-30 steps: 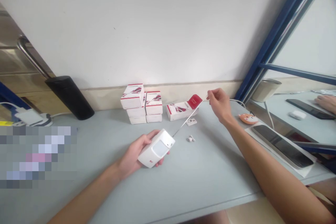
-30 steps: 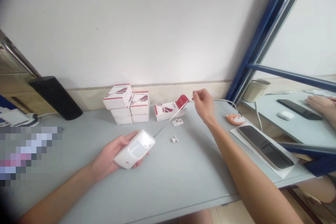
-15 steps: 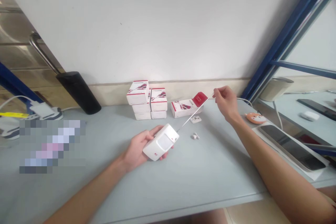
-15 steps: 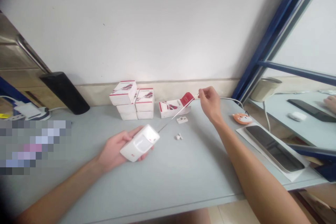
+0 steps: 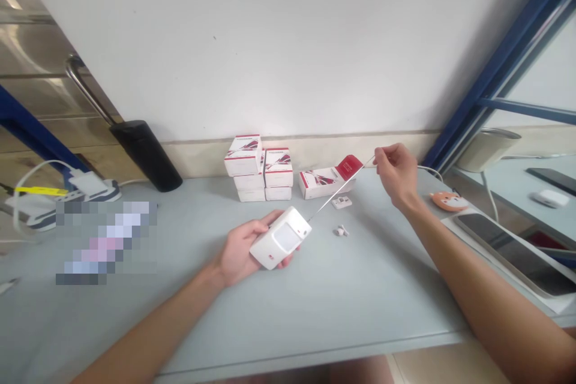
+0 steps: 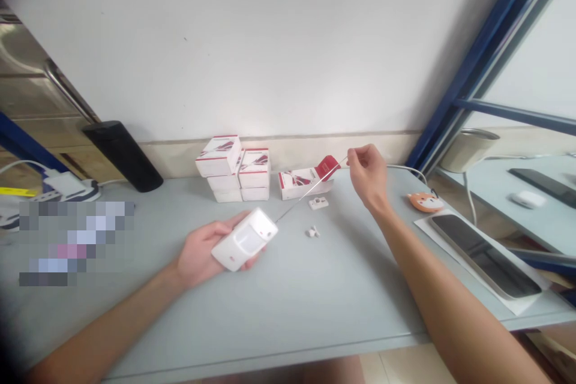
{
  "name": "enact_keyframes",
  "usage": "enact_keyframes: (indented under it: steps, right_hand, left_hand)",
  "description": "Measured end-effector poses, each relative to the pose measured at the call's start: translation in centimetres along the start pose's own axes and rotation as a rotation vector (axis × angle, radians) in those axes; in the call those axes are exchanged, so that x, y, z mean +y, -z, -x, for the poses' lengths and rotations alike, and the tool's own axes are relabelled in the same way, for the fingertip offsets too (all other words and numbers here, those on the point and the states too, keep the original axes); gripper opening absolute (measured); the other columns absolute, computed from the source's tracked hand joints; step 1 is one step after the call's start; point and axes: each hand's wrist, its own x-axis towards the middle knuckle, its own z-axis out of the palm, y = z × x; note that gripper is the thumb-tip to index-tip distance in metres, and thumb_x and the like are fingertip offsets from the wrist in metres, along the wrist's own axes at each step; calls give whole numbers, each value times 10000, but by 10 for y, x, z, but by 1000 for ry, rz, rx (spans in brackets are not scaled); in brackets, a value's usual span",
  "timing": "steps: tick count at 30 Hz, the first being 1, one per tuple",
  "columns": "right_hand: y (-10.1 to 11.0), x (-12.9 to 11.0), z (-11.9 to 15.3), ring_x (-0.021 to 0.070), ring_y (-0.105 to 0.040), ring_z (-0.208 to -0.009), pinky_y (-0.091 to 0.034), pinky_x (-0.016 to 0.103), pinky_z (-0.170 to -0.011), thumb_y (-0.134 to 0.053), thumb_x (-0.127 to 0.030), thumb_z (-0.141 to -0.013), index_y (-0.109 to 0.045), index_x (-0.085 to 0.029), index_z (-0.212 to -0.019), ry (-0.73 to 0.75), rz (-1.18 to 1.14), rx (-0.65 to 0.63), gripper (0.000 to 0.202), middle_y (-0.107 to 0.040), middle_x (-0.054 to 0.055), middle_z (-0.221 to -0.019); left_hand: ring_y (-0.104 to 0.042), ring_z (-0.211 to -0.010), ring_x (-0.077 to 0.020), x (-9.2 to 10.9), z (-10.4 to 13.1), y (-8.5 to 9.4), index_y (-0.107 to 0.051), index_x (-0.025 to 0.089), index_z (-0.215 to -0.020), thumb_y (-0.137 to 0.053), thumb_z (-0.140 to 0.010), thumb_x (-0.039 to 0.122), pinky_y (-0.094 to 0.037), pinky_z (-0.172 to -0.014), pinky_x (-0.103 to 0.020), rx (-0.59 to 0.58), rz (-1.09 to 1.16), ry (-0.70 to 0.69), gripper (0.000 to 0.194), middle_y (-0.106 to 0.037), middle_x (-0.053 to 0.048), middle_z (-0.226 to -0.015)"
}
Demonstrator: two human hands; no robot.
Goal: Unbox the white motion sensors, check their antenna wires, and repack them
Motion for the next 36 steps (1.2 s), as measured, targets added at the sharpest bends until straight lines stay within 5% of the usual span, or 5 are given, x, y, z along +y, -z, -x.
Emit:
enact_keyframes:
  steps: [9, 17, 28, 32, 36]
  right_hand:
    - [-14, -30, 25, 172, -557, -640, -421, 314, -616, -693, -467, -931, -629, -257, -795, -22, -7, -155, 259, -674, 10, -730]
    - [-38, -59, 77, 174, -512, -633, -424, 326, -609, -635, -479, -980, -593, -262, -812, 17, -49, -499, 278, -591, 0, -706]
    - [-48, -73, 110, 151, -533, -626, -432, 317, -594, -569, -389, -1010, -686, -243, -908, 55, -69, -820, 213, -696, -1, -797]
    - [-45, -74, 103, 162, -610, -767, -498, 321, -693, -598, -440, -1013, -702, -250, -1079, 21, -120, -865, 226, -741, 19, -1005]
    - [-47, -68, 101, 212, -654, -1039, -563, 367, -869, -667, -556, -969, -532, -280, -1444, -136, -247, -991, 566, -682, 77, -1272]
  left_hand:
    - [-678, -806, -281, 0, -1, -2, -574, 192, -1264, -478, -895, 357, -451, -721, -361, -3, 95, 14, 415, -732, -165, -1039]
    - [-662, -758, -283, -3, -1, -3, -634, 173, -1230, -470, -889, 352, -450, -700, -371, 80, 182, -51, 418, -739, -180, -995]
    - [-665, -669, -271, 0, -1, -12, -677, 108, -1142, -465, -991, 399, -462, -659, -370, 208, 115, -109, 390, -751, -203, -938]
    - [-669, -691, -262, 2, -3, -17, -654, 115, -1172, -477, -1008, 399, -488, -684, -374, 229, 26, -154, 374, -754, -187, -963]
    - [-693, -827, -254, -3, -13, -24, -569, 208, -1338, -560, -999, 446, -530, -757, -357, 399, -254, -268, 414, -740, -101, -1092]
